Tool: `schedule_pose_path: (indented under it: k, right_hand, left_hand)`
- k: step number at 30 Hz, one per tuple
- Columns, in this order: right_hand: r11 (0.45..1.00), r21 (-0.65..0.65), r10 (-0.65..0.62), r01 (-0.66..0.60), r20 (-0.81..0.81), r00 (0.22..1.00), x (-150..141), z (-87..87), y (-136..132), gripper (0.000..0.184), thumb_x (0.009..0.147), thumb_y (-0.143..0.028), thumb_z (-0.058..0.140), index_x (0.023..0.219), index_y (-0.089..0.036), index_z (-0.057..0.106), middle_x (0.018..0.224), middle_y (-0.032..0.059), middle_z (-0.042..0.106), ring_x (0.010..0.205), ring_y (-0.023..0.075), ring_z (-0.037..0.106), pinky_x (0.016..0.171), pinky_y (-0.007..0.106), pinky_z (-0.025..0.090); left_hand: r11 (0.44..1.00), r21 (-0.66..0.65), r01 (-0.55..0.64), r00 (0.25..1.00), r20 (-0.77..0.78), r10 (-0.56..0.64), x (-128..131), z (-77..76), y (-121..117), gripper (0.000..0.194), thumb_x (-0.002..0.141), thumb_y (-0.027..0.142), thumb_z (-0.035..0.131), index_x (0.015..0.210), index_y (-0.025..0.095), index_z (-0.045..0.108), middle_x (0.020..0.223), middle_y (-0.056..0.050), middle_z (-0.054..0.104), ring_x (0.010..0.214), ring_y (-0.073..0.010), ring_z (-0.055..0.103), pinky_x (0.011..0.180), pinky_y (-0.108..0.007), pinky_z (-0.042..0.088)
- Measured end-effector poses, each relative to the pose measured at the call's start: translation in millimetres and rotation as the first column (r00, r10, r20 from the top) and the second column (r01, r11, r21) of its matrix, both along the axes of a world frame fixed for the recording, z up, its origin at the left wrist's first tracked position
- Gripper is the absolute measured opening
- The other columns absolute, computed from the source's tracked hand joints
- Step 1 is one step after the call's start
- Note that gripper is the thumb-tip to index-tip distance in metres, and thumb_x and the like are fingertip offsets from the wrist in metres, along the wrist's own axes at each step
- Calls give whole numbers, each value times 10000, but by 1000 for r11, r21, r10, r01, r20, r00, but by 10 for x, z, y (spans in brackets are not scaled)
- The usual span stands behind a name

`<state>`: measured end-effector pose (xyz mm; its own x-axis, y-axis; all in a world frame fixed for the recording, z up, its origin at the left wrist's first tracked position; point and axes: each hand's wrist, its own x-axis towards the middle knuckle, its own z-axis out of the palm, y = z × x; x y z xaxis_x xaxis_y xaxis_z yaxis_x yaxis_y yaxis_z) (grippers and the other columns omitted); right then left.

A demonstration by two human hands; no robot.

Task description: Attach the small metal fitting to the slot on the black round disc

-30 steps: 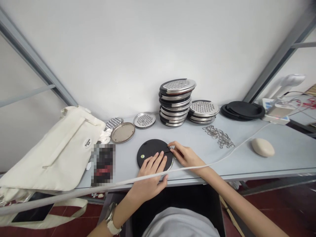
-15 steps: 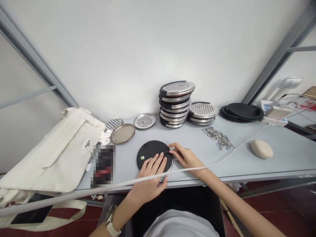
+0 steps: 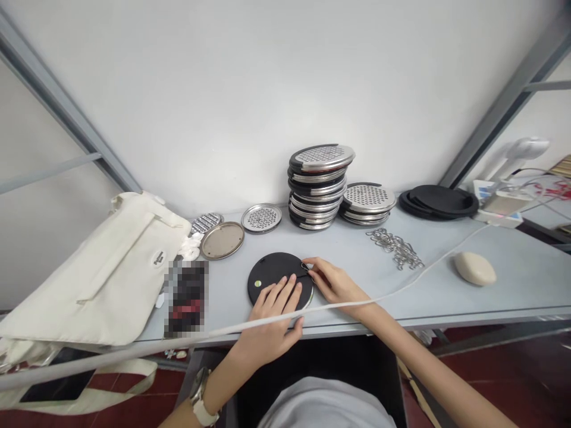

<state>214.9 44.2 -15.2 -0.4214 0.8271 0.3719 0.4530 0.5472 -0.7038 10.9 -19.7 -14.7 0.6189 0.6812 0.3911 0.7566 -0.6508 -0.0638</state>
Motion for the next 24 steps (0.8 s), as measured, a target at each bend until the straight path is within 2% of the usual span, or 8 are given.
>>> schedule_pose_path:
  k: [5, 10, 15, 20, 24]
  right_hand:
    - [999, -3, 32, -32, 21, 999, 10, 25, -28, 294, 948, -196, 381, 1218, -184, 497, 1201, 122, 612, 1087, 194, 592, 930, 338, 468]
    - [998, -53, 36, -34, 44, 998, 15, 76, -54, 297, 946, -182, 360, 1218, -181, 480, 1069, 111, 645, 917, 181, 637, 805, 303, 493]
    - [995, -84, 49, -45, 46, 998, 26, 63, -55, 304, 941, -160, 348, 1230, -184, 439, 914, 68, 631, 785, 163, 619, 736, 281, 474]
    - [993, -102, 71, -66, 52, 996, 36, 49, -55, 293, 933, -141, 339, 1212, -178, 420, 871, 53, 602, 765, 164, 600, 733, 279, 457]
    - [992, -111, 69, -63, 54, 996, 29, 72, -65, 257, 932, -158, 344, 1174, -183, 427, 935, 70, 604, 791, 168, 598, 748, 286, 450]
  left_hand:
    - [1000, 11, 2, 1000, 0, -2, 2, 3, 4, 552, 896, 279, 450, 1414, 108, 367, 1481, -119, 319, 1323, -271, 357, 1038, -408, 334]
    - [1000, 19, 8, 1000, 11, -8, -2, 7, 3, 554, 897, 285, 448, 1417, 113, 363, 1479, -117, 326, 1321, -268, 362, 1039, -402, 336]
    - [1000, 18, 12, 1000, 3, -12, -2, 6, 2, 557, 896, 278, 445, 1420, 110, 356, 1480, -124, 319, 1319, -275, 365, 1034, -413, 340]
    - [1000, 6, 8, 1000, 2, -8, -4, -1, 3, 555, 903, 283, 443, 1422, 109, 353, 1488, -119, 304, 1336, -270, 338, 1048, -411, 323]
    - [1000, 6, 7, 1000, 8, -7, -8, -18, 6, 553, 907, 291, 437, 1422, 106, 353, 1487, -118, 307, 1334, -269, 341, 1049, -412, 323]
